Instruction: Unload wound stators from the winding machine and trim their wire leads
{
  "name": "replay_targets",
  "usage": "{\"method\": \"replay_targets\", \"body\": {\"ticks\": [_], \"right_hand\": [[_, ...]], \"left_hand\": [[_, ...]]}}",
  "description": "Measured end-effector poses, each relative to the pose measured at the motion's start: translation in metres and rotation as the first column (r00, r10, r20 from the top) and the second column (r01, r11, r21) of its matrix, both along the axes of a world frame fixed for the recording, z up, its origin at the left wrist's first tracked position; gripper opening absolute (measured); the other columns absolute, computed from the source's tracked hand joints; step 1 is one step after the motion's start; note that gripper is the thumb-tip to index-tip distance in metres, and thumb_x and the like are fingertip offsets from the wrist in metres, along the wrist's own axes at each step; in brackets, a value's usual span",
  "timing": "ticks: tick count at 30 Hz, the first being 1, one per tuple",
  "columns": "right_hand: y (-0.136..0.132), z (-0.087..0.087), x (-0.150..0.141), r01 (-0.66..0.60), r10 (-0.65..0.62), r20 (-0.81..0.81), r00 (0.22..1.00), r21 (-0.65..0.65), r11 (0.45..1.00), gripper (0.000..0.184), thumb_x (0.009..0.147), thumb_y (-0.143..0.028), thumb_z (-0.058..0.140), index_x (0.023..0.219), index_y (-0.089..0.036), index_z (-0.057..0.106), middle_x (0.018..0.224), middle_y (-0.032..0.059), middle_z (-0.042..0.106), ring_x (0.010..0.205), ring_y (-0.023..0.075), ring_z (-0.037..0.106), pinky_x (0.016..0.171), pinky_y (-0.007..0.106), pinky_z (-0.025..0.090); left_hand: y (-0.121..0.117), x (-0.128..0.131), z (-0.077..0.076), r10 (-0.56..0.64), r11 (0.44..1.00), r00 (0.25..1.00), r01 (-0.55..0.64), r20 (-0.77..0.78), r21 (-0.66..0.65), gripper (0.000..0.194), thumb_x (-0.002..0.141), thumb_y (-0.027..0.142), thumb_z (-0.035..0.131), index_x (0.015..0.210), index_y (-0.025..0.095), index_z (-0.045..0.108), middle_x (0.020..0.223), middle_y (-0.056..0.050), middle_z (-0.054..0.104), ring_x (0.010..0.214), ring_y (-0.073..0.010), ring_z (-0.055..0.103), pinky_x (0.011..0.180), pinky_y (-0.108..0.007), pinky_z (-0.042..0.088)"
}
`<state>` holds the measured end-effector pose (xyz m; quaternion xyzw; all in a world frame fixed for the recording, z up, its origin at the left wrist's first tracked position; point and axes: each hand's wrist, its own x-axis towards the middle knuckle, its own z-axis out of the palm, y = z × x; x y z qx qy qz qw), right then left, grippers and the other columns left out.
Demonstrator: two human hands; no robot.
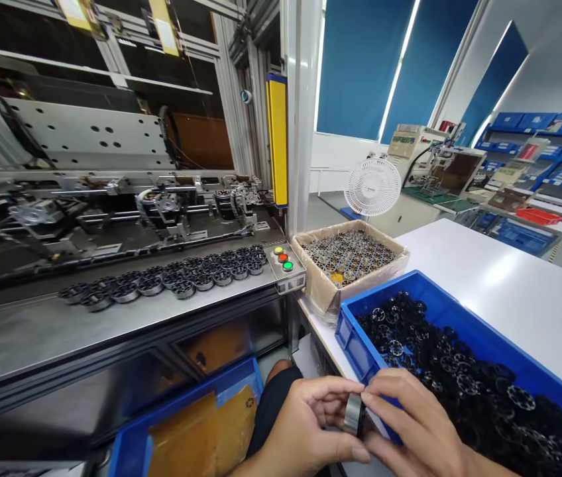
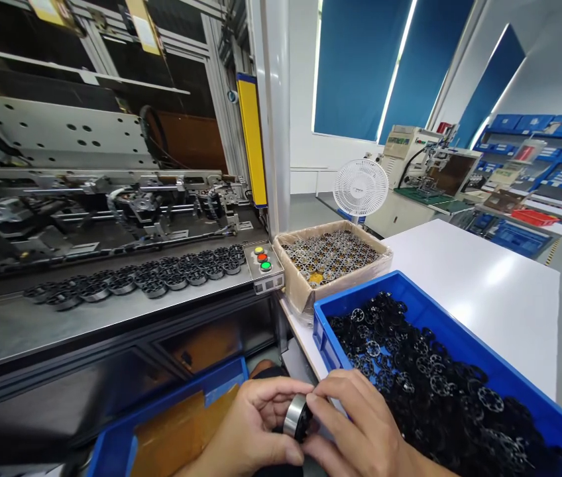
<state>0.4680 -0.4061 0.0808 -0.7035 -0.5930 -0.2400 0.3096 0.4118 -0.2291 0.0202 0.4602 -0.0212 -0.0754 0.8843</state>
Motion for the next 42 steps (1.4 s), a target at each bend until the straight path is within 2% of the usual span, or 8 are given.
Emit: {"method": "replay_targets", "body": {"ticks": [8,11,16,23,32,35,39,42], "right_hand": [[-0.022,0.004,0.048,0.241,-0.251,-0.128,0.959,-0.090,0.966,0.034,0.091,-0.042,0.064,0.112,-0.016,0.065,0.103,0.0112,0.070,0.096,0.0216,0.065,0.086,0.037,0.057],[-0.051,-0.006,0.100,0.581,-0.634,-0.241,0.735,-0.259,0.772,0.034,0.095,-0.043,0.055,0.111,-0.015,0.066,0.106,0.0127,0.070,0.096,0.0235,0.066,0.088,0.041,0.055],[-0.076,-0.064,0.143,0.537,-0.791,-0.212,0.573,-0.632,0.559,0.020,0.093,-0.034,0.063,0.095,-0.015,0.067,0.095,0.0047,0.070,0.087,0.0175,0.067,0.083,0.039,0.056],[-0.063,-0.111,0.132,0.468,-0.835,-0.140,0.532,-0.774,0.427,0.022,0.094,-0.031,0.061,0.109,-0.016,0.065,0.114,0.0067,0.066,0.103,0.0203,0.064,0.091,0.043,0.054],[-0.059,-0.067,0.134,0.507,-0.790,-0.094,0.606,-0.719,0.475,0.005,0.088,-0.011,0.062,0.085,-0.011,0.066,0.093,0.0089,0.067,0.086,0.0203,0.066,0.082,0.041,0.055],[-0.042,-0.033,0.104,0.517,-0.712,-0.126,0.691,-0.602,0.608,0.013,0.093,-0.014,0.054,0.099,-0.012,0.065,0.096,0.0114,0.066,0.086,0.0201,0.066,0.084,0.038,0.054],[-0.014,0.000,0.037,0.214,-0.255,-0.267,0.929,-0.171,0.962,0.012,0.093,-0.014,0.056,0.102,-0.020,0.062,0.098,0.0072,0.064,0.091,0.0163,0.065,0.078,0.028,0.056],[0.001,0.007,0.006,0.029,-0.016,-0.297,0.955,0.038,0.999,0.026,0.086,-0.002,0.056,0.105,-0.020,0.061,0.089,0.0048,0.063,0.081,0.0146,0.065,0.068,0.026,0.056]], "left_hand": [[0.009,-0.005,0.010,0.049,0.945,0.980,-0.109,0.195,0.307,0.041,0.087,0.033,0.068,0.127,0.024,0.067,0.132,-0.013,0.063,0.108,-0.0243,0.066,0.094,-0.033,0.054],[0.022,0.004,0.012,0.106,0.876,0.977,-0.180,0.184,0.448,0.037,0.090,0.037,0.063,0.123,0.021,0.070,0.122,-0.013,0.068,0.098,-0.0233,0.069,0.088,-0.032,0.057],[0.030,0.018,0.006,0.249,0.838,0.962,-0.272,0.113,0.473,0.039,0.085,0.040,0.068,0.117,0.018,0.071,0.102,-0.011,0.074,0.079,-0.0187,0.069,0.076,-0.028,0.057],[0.022,0.004,0.017,0.154,0.528,0.834,-0.523,0.530,0.669,0.036,0.072,0.025,0.081,0.107,0.025,0.077,0.091,-0.006,0.074,0.065,-0.0151,0.064,0.058,-0.022,0.052],[0.035,-0.010,0.021,0.120,0.612,0.867,-0.449,0.484,0.651,0.044,0.080,0.025,0.075,0.123,0.029,0.069,0.122,-0.006,0.074,0.111,-0.0234,0.068,0.101,-0.028,0.049],[0.032,-0.011,0.024,0.102,0.772,0.914,-0.323,0.394,0.548,0.045,0.082,0.023,0.072,0.127,0.026,0.067,0.123,-0.009,0.072,0.103,-0.0220,0.070,0.093,-0.028,0.053],[0.019,-0.007,0.023,0.107,0.954,0.963,-0.170,0.246,0.249,0.047,0.074,0.021,0.080,0.120,0.020,0.071,0.122,-0.013,0.072,0.098,-0.0227,0.072,0.084,-0.028,0.058],[0.008,-0.005,0.015,0.095,0.984,0.979,-0.119,0.180,0.130,0.061,0.058,0.015,0.091,0.116,0.018,0.072,0.109,-0.011,0.077,0.094,-0.0226,0.074,0.085,-0.028,0.058]]}}
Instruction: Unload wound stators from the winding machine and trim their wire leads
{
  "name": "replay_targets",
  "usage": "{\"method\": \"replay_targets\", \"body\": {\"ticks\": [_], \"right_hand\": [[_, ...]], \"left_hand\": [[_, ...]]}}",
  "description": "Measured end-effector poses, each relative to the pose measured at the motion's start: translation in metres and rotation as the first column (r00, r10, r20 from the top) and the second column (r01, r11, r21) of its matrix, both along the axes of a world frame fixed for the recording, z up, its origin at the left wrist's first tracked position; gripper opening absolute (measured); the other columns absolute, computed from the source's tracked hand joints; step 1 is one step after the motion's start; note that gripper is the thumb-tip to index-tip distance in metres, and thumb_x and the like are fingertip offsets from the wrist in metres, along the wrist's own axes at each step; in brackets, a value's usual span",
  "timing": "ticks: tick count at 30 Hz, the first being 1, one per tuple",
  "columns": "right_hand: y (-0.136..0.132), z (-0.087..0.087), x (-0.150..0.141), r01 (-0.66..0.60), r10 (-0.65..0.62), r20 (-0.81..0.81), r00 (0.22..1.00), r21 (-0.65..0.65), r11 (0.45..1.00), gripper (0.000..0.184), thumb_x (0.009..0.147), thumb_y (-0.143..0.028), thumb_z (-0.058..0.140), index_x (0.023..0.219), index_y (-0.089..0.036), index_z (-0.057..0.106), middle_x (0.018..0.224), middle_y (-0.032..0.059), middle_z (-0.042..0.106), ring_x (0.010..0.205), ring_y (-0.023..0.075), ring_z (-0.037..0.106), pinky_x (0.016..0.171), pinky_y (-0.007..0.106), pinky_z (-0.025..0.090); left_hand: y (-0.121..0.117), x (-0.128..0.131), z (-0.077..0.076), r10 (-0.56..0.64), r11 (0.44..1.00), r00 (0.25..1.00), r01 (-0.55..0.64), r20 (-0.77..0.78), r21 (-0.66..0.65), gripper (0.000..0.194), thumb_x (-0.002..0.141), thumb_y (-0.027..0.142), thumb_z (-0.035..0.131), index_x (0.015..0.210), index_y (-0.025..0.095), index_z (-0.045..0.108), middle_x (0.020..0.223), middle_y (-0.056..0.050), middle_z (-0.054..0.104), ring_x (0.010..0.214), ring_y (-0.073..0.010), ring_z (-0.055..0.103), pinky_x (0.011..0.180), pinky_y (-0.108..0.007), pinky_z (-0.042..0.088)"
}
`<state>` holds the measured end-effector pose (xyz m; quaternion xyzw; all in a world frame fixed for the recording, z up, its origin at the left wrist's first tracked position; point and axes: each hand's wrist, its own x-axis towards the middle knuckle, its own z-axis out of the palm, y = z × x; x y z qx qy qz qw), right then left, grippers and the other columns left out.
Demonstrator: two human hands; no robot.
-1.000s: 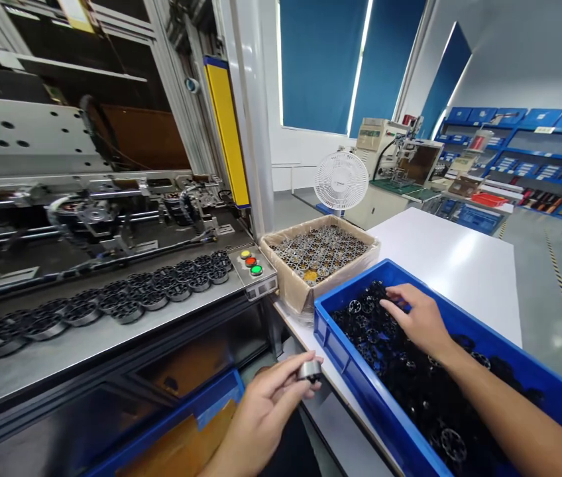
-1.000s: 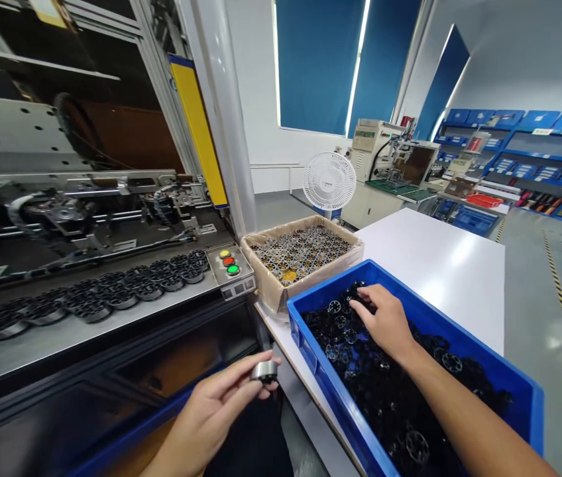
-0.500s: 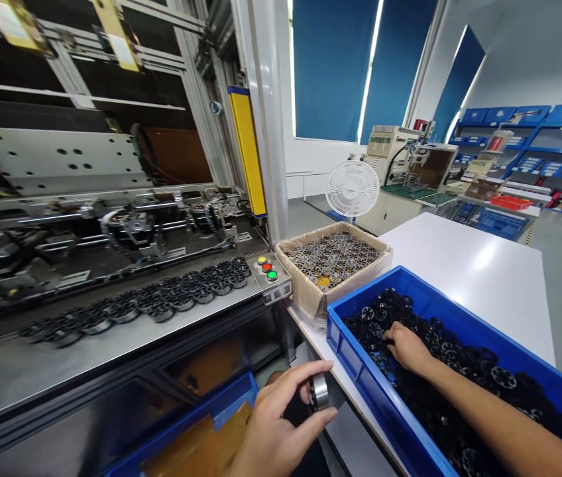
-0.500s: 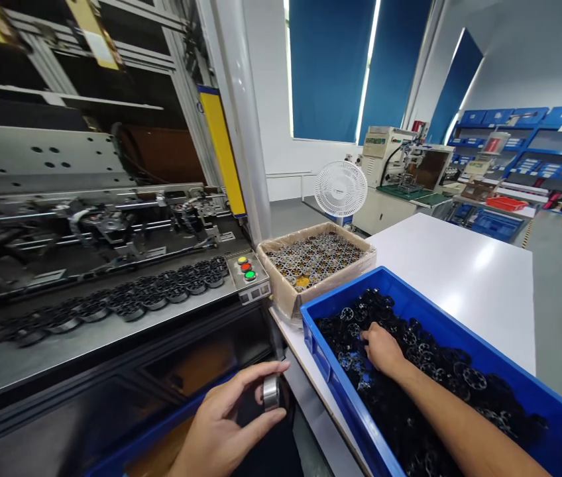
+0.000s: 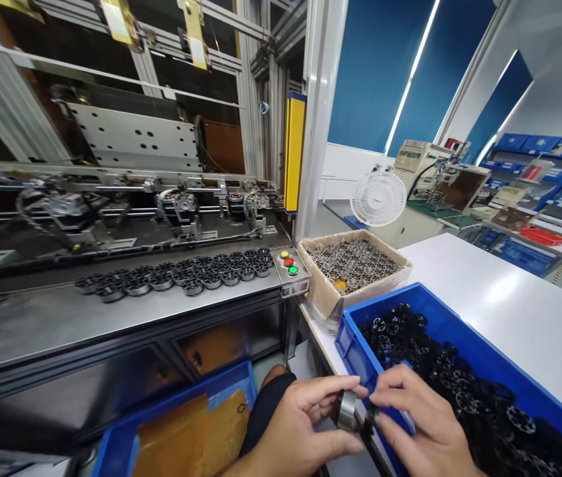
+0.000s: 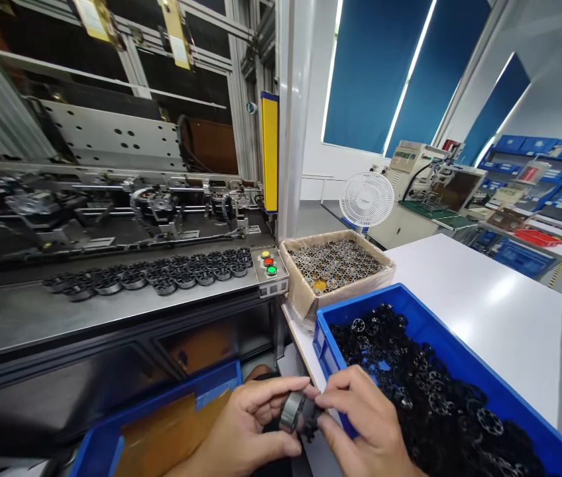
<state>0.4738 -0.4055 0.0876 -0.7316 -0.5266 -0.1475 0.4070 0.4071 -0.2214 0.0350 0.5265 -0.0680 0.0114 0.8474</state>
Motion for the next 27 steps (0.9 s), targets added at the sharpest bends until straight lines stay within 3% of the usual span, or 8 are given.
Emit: {"method": "replay_targets", "body": {"ticks": [3,6,12,17,27], "right_hand": [[0.005,-0.002,-0.007,0.000,0.001,-0.032,0.999,0.049,0.999,0.028,0.083,0.000,0.056,0.104,-0.019,0.061,0.087,0.0056,0.063,0.078,0.0165,0.064,0.066,0.029,0.056],[0.004,-0.002,-0.005,0.015,-0.012,-0.037,0.999,0.072,0.997,0.028,0.082,0.001,0.055,0.102,-0.018,0.060,0.086,0.0062,0.063,0.078,0.0172,0.064,0.065,0.031,0.056],[0.000,0.003,-0.005,-0.071,0.073,0.054,0.996,-0.026,0.997,0.037,0.080,0.000,0.054,0.114,-0.013,0.058,0.096,0.0119,0.064,0.091,0.0211,0.064,0.075,0.035,0.059],[-0.001,0.000,-0.004,0.017,-0.006,0.313,0.950,-0.032,0.999,0.033,0.083,-0.003,0.058,0.114,-0.009,0.060,0.097,0.0139,0.067,0.093,0.0230,0.065,0.080,0.037,0.060],[-0.003,0.001,-0.002,0.012,0.005,0.325,0.946,-0.051,0.999,0.031,0.086,-0.008,0.057,0.117,-0.012,0.060,0.094,0.0128,0.070,0.090,0.0232,0.068,0.076,0.037,0.061]], "left_hand": [[-0.009,0.000,-0.007,-0.017,1.000,1.000,0.017,-0.022,-0.022,0.069,0.049,0.012,0.094,0.114,0.015,0.072,0.096,-0.009,0.079,0.089,-0.0228,0.075,0.082,-0.027,0.058],[-0.013,0.000,-0.010,-0.023,1.000,1.000,0.023,-0.016,0.000,0.060,0.050,0.012,0.093,0.107,0.013,0.074,0.088,-0.008,0.080,0.083,-0.0206,0.075,0.079,-0.024,0.058],[-0.010,0.002,-0.006,0.026,1.000,0.999,-0.026,0.028,0.001,0.054,0.055,0.014,0.091,0.106,0.013,0.073,0.095,-0.009,0.080,0.087,-0.0212,0.076,0.081,-0.024,0.058],[-0.007,0.001,0.000,0.027,0.998,0.999,-0.025,0.037,-0.055,0.052,0.055,0.015,0.092,0.104,0.014,0.074,0.095,-0.007,0.080,0.090,-0.0210,0.076,0.082,-0.023,0.057],[-0.009,0.002,-0.004,-0.006,0.994,0.998,0.012,0.058,-0.105,0.054,0.056,0.012,0.092,0.106,0.014,0.073,0.096,-0.009,0.080,0.093,-0.0219,0.075,0.083,-0.024,0.057]]}}
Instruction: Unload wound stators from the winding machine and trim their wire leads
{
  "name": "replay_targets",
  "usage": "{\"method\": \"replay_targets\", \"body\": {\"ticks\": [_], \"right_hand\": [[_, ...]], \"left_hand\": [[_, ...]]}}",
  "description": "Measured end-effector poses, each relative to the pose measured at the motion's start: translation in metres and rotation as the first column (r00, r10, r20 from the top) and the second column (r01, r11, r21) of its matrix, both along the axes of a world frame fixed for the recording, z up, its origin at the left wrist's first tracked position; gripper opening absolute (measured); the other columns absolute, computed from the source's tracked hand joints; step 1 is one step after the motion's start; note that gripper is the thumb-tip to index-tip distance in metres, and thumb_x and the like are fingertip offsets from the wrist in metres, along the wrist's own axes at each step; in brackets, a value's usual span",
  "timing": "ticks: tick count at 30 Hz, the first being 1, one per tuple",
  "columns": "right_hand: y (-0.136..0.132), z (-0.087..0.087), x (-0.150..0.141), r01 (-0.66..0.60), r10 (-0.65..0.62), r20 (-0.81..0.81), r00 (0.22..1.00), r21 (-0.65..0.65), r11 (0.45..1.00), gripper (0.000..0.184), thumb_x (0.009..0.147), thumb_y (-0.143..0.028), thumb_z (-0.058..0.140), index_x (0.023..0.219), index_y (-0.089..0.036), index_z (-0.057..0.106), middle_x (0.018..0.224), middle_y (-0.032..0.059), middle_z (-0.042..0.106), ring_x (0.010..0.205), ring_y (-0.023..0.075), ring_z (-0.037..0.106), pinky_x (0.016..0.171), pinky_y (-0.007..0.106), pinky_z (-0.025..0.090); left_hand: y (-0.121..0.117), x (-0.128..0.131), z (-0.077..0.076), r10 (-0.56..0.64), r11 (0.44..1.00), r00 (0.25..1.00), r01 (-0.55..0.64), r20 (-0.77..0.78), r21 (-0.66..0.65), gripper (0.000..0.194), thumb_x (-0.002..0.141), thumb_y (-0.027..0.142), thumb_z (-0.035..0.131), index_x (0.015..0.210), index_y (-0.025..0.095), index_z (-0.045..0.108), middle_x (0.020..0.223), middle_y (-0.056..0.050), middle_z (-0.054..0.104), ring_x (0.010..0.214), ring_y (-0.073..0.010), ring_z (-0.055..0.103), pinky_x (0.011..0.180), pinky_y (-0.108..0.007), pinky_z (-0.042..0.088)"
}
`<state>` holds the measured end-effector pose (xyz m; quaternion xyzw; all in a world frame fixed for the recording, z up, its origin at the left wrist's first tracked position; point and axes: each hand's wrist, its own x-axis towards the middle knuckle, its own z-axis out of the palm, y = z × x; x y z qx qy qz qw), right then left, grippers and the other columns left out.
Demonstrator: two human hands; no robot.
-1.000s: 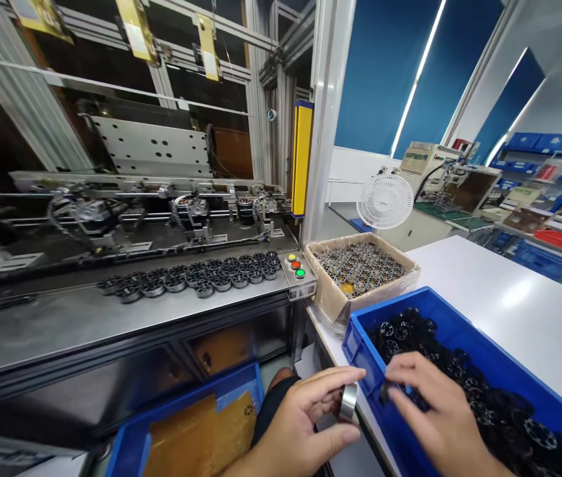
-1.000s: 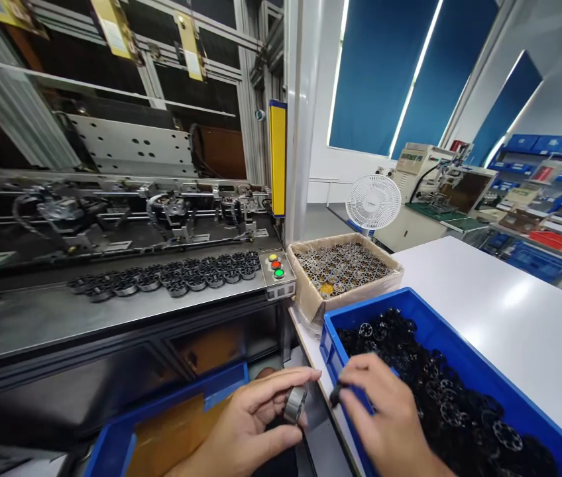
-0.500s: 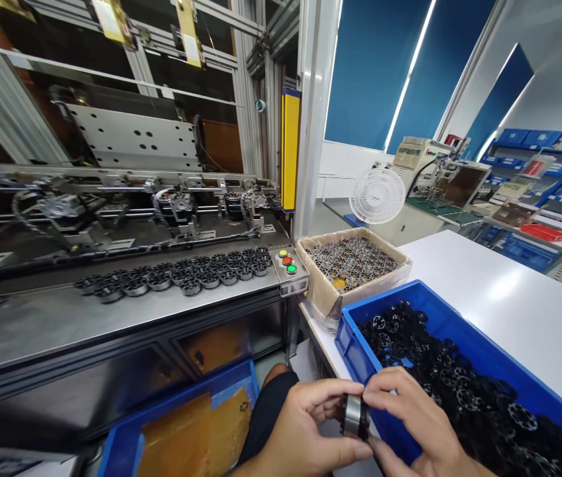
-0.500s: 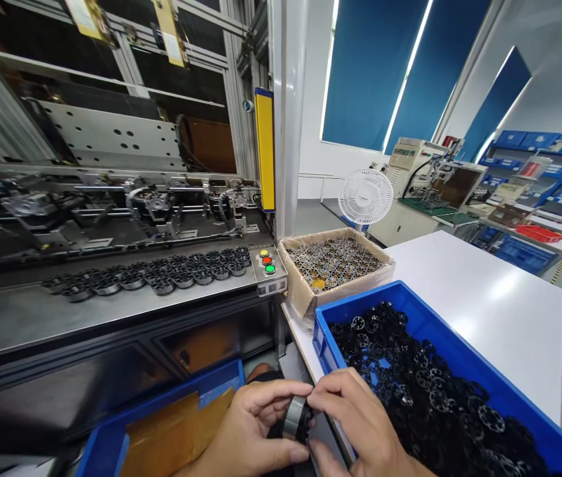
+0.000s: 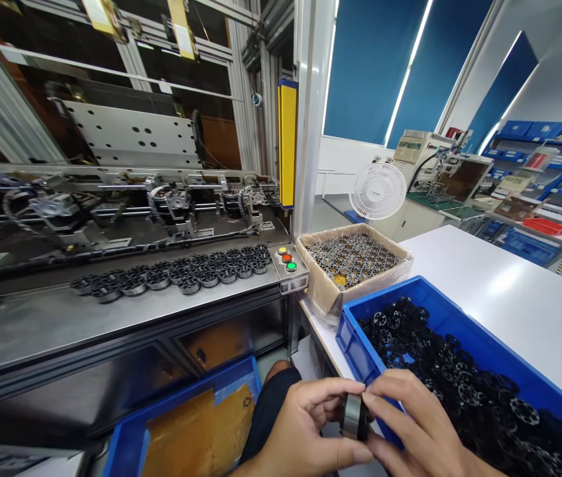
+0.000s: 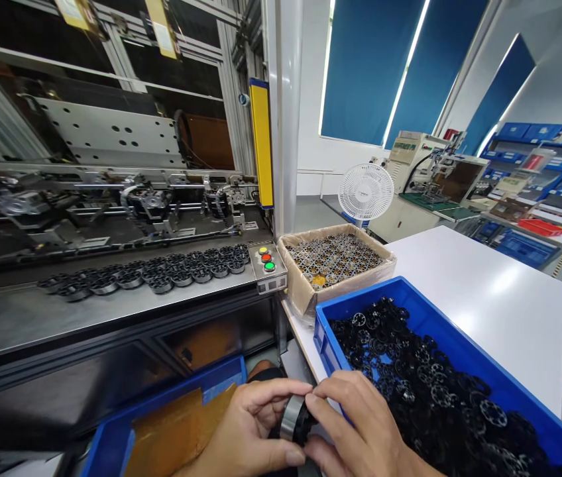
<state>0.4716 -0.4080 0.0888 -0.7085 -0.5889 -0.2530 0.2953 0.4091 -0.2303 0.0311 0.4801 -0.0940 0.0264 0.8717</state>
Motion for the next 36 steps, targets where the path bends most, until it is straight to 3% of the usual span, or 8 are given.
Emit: {"method": "replay_targets", "body": {"ticks": [11,17,29,33,36], "right_hand": [[0.000,0.001,0.002,-0.022,0.022,0.005,1.000,-0.022,1.000,0.026,0.091,-0.009,0.054,0.117,-0.011,0.060,0.095,0.0134,0.070,0.091,0.0218,0.067,0.076,0.036,0.060],[-0.002,-0.008,0.007,-0.048,0.048,0.054,0.997,-0.006,0.999,0.028,0.091,-0.010,0.056,0.118,-0.008,0.061,0.094,0.0137,0.070,0.090,0.0211,0.065,0.074,0.035,0.059],[0.003,-0.005,0.003,-0.039,0.039,0.061,0.997,-0.002,0.999,0.022,0.095,-0.018,0.054,0.113,-0.008,0.063,0.086,0.0133,0.070,0.082,0.0198,0.065,0.069,0.033,0.058],[0.004,-0.001,0.001,-0.040,0.041,0.026,0.999,-0.024,0.999,0.024,0.096,-0.020,0.054,0.114,-0.006,0.062,0.089,0.0143,0.069,0.085,0.0201,0.064,0.073,0.033,0.058],[0.003,0.002,0.000,-0.027,0.026,-0.028,0.999,-0.056,0.998,0.025,0.095,-0.017,0.056,0.116,-0.006,0.062,0.095,0.0151,0.069,0.092,0.0210,0.064,0.078,0.033,0.058]], "left_hand": [[0.000,-0.001,-0.001,-0.007,1.000,1.000,0.007,-0.010,-0.025,0.052,0.056,0.009,0.091,0.106,0.016,0.074,0.095,-0.006,0.080,0.089,-0.0188,0.075,0.080,-0.020,0.057],[0.001,-0.001,-0.002,-0.031,0.999,0.999,0.029,-0.031,-0.042,0.054,0.056,0.011,0.092,0.106,0.016,0.074,0.095,-0.006,0.081,0.090,-0.0197,0.076,0.082,-0.022,0.057],[0.006,-0.002,-0.004,-0.131,0.991,0.970,0.130,-0.207,-0.019,0.064,0.045,0.024,0.098,0.105,0.014,0.075,0.091,-0.009,0.080,0.085,-0.0217,0.075,0.077,-0.026,0.057],[0.006,-0.001,-0.006,-0.146,0.989,0.967,0.144,-0.209,-0.027,0.063,0.048,0.023,0.097,0.107,0.015,0.075,0.091,-0.008,0.079,0.085,-0.0206,0.074,0.078,-0.025,0.055],[0.003,-0.004,-0.009,-0.113,0.994,0.985,0.110,-0.132,-0.028,0.061,0.059,0.026,0.093,0.116,0.019,0.073,0.100,-0.008,0.078,0.093,-0.0217,0.073,0.084,-0.027,0.054]]}}
